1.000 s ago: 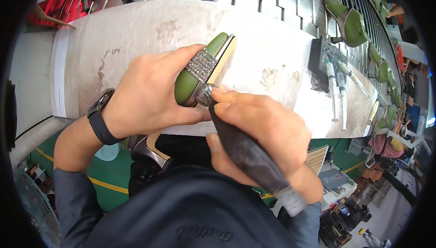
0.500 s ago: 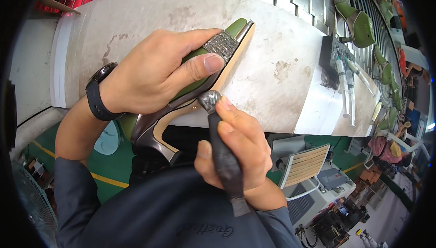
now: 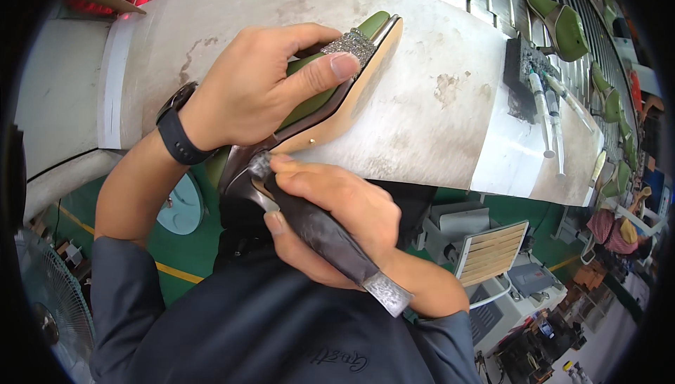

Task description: The person assembles high-heeled shoes by taking lasted shoe uppers and soles from a conveyor, aligning and pressing each sole onto the shoe upper by hand, and tapping the edges with a hammer.

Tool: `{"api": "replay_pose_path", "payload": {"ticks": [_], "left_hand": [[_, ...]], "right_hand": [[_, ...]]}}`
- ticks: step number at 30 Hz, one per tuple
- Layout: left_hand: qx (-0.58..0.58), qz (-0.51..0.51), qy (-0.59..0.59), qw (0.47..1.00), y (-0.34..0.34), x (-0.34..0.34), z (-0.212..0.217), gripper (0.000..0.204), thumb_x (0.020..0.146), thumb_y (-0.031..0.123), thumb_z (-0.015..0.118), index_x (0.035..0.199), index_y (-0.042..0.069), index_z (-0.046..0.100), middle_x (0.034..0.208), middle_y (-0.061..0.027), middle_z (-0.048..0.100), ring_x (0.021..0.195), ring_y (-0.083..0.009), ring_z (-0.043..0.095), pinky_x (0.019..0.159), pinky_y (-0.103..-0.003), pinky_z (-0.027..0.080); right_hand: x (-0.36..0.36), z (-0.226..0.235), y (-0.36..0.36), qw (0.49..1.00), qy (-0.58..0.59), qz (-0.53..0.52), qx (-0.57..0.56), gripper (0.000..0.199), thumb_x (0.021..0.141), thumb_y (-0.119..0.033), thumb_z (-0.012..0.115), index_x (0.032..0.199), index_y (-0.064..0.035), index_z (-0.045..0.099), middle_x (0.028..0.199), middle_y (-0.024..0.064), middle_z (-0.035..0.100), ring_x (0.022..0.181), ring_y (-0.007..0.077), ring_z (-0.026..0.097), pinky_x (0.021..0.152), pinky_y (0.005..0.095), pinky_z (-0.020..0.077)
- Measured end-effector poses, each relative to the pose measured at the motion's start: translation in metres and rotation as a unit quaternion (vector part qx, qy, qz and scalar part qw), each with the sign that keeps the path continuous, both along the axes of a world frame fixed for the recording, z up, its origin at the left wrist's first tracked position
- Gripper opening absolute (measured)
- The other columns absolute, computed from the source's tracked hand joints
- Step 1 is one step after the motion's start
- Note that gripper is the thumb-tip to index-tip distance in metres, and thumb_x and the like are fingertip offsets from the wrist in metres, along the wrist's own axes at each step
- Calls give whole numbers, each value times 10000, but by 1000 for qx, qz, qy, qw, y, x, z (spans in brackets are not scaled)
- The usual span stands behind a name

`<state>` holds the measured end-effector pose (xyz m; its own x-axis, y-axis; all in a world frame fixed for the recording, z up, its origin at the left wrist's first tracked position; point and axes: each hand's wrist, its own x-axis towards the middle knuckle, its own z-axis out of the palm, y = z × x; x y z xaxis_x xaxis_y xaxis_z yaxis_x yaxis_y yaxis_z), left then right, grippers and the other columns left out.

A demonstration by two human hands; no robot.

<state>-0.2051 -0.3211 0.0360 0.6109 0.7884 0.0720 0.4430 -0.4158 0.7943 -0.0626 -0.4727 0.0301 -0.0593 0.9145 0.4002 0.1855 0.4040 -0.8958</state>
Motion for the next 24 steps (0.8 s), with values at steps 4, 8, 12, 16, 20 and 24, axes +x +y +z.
{"api": "replay_pose_path", "payload": {"ticks": [4,8,12,16,20,24], "left_hand": [[2,-4,12,1000,-2,-4,4,472,1038,456,636,972,3,749,715,-160,661,618,-292,619,618,-382,501],[8,5,-2,1000,-4,-2,2,466,1028,425,657,839,3,718,640,-154,609,576,-304,573,573,-404,465],[61,-4,-22,998,-1,2,4,464,1033,400,651,806,-1,707,642,-167,604,581,-326,579,569,-415,457],[30,-7,3,1000,-1,2,7,428,1048,397,620,955,-7,728,734,-187,660,653,-338,631,636,-406,502],[-82,-20,-27,996,1,-3,14,434,1058,380,599,1198,-20,692,873,-167,725,788,-284,701,751,-377,544],[-82,-59,-5,995,-3,-3,22,608,949,409,744,1352,-25,604,978,-158,726,870,-270,697,832,-369,550]], "right_hand": [[27,7,14,959,-202,-109,167,402,766,-8,835,1109,70,641,1064,285,725,937,420,754,832,449,647],[9,7,11,973,-182,-47,136,417,742,-12,836,1102,57,636,1070,291,721,907,403,755,788,421,647],[-2,3,7,994,-77,-39,70,419,719,-7,840,1080,46,634,1064,276,727,909,387,763,766,399,642],[5,5,17,996,-59,-1,60,414,732,-3,832,1104,-11,649,1083,205,749,950,329,769,814,383,624],[29,30,23,983,68,39,-168,287,905,-33,768,1173,5,672,1040,129,768,913,162,748,813,300,591],[50,52,20,984,83,-145,-54,229,945,-19,727,1163,14,665,1067,126,772,931,128,722,814,259,565]]}}
